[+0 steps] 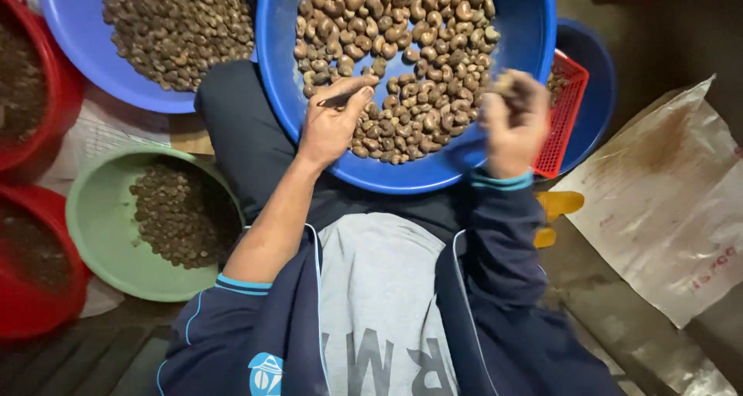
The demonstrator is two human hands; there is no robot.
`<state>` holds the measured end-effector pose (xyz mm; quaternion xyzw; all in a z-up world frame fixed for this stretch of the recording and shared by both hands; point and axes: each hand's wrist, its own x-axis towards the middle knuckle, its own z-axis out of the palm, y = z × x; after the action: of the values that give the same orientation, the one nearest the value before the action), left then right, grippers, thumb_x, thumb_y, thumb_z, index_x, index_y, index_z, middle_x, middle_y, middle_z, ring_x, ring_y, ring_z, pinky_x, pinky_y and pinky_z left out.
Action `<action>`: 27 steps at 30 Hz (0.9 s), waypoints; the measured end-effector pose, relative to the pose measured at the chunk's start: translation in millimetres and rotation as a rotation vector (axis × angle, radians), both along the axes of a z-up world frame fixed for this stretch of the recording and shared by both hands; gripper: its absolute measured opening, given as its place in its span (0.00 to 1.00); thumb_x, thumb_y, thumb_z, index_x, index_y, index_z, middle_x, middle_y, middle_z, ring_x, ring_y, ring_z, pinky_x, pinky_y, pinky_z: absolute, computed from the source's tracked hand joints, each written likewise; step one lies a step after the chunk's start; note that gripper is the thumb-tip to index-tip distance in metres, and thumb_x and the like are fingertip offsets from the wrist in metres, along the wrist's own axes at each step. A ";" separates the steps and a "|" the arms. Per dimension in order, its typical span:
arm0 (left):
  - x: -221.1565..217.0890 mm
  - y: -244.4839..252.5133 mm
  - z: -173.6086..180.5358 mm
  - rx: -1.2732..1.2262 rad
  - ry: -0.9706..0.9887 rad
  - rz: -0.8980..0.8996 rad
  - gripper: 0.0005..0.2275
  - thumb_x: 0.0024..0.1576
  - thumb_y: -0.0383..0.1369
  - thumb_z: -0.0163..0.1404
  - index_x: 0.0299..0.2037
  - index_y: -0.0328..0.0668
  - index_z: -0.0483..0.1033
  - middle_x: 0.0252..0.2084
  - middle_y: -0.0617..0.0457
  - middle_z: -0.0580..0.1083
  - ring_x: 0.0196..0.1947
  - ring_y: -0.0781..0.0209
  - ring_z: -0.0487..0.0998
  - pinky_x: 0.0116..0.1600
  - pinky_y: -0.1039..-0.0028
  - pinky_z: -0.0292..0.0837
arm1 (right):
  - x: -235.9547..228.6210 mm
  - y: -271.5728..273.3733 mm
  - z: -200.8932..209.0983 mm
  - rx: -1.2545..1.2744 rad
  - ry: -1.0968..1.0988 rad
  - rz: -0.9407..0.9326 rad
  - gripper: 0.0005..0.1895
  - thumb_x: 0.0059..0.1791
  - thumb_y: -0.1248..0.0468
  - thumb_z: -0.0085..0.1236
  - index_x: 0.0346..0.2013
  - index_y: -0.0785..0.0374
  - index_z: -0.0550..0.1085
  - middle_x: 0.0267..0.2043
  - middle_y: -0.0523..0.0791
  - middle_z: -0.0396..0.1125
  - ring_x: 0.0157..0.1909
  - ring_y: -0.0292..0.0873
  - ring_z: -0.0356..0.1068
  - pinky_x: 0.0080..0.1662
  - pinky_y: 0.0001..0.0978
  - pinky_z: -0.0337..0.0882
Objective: Manually peeling and sorting cashew nuts using a small knife in a processing facility.
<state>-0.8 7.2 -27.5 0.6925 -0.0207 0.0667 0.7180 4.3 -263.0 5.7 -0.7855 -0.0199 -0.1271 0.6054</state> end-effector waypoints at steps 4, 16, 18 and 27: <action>-0.1 2.3 -2.5 0.049 0.002 -0.022 0.06 0.65 0.28 0.54 0.47 0.40 0.84 0.38 0.44 0.81 0.46 0.49 0.83 0.51 0.60 0.77 | -4.0 -92.9 -44.2 -0.049 -0.071 -0.126 0.21 0.55 0.79 0.62 0.59 0.69 0.66 0.48 0.54 0.67 0.49 0.45 0.71 0.53 0.39 0.77; -1.2 2.6 -6.6 0.082 0.010 -0.037 0.06 0.64 0.28 0.54 0.45 0.40 0.84 0.35 0.43 0.81 0.42 0.51 0.83 0.46 0.61 0.76 | 8.5 -40.9 -16.2 -0.376 -0.075 -0.224 0.12 0.56 0.74 0.61 0.55 0.64 0.74 0.38 0.53 0.72 0.35 0.47 0.73 0.35 0.34 0.72; -1.7 2.5 -6.2 0.099 0.019 -0.038 0.06 0.64 0.28 0.54 0.46 0.41 0.84 0.34 0.42 0.81 0.40 0.53 0.83 0.44 0.62 0.75 | 16.5 -9.4 -6.6 -0.625 -0.159 0.005 0.10 0.55 0.70 0.63 0.51 0.63 0.77 0.40 0.53 0.75 0.40 0.58 0.78 0.41 0.43 0.76; -5.6 3.1 -0.4 0.180 0.018 -0.013 0.07 0.63 0.30 0.53 0.45 0.43 0.85 0.32 0.42 0.81 0.37 0.45 0.84 0.40 0.61 0.76 | 48.3 42.9 -108.5 -1.101 0.155 0.467 0.18 0.52 0.56 0.61 0.57 0.49 0.72 0.51 0.44 0.67 0.47 0.57 0.74 0.46 0.53 0.78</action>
<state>-6.4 10.3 -27.9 0.7546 -0.0246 0.0539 0.6535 52.6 -220.1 -102.7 -0.9652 -0.2108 0.0958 0.1213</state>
